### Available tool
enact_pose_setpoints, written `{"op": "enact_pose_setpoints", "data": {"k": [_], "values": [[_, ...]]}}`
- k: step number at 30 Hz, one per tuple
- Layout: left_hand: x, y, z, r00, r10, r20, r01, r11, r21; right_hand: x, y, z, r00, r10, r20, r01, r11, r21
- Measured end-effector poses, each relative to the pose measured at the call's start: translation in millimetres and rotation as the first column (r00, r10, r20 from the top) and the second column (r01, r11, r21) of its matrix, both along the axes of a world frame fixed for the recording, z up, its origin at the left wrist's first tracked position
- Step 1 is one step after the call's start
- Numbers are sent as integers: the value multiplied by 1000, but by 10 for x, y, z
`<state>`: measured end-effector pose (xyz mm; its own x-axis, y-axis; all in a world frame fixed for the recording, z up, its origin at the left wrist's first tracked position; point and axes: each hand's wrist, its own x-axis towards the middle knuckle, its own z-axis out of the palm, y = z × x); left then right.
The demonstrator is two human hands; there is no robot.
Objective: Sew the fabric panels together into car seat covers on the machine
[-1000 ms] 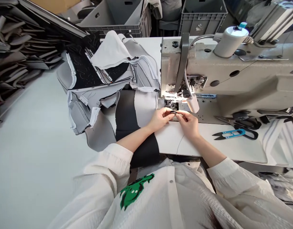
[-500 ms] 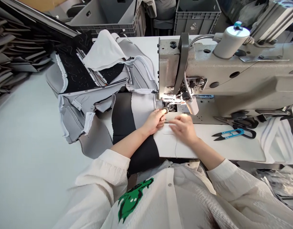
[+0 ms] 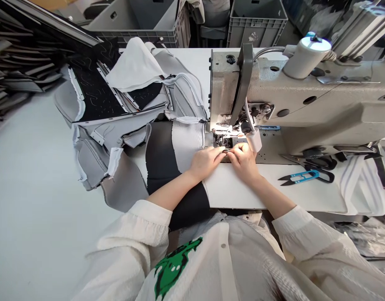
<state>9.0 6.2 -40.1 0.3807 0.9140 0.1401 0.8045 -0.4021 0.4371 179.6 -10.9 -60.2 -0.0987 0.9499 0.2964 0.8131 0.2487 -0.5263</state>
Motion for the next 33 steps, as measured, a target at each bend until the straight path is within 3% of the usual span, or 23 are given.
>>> {"op": "enact_pose_setpoints", "data": {"k": [4, 8, 12, 15, 21, 33], "values": [[25, 89, 3, 980, 12, -200, -25, 998, -63, -104, 219, -5, 994, -108, 36, 108, 994, -7], [55, 154, -28, 964, -31, -265, 5, 995, -96, -194, 469, -35, 984, -134, 116, 140, 989, -44], [80, 163, -39, 949, -20, -314, -21, 992, -126, -215, 581, -86, 982, -174, 75, 176, 984, -20], [93, 161, -34, 950, -6, -312, -38, 990, -136, -181, 551, -94, 981, -187, 48, 185, 982, 31], [85, 166, -48, 949, -4, -314, -38, 991, -128, -61, 257, -13, 981, -38, 189, 26, 998, 65], [100, 166, -1, 936, -10, -353, -32, 993, -112, -133, 163, 7, 953, -88, 289, 57, 992, 114]]}}
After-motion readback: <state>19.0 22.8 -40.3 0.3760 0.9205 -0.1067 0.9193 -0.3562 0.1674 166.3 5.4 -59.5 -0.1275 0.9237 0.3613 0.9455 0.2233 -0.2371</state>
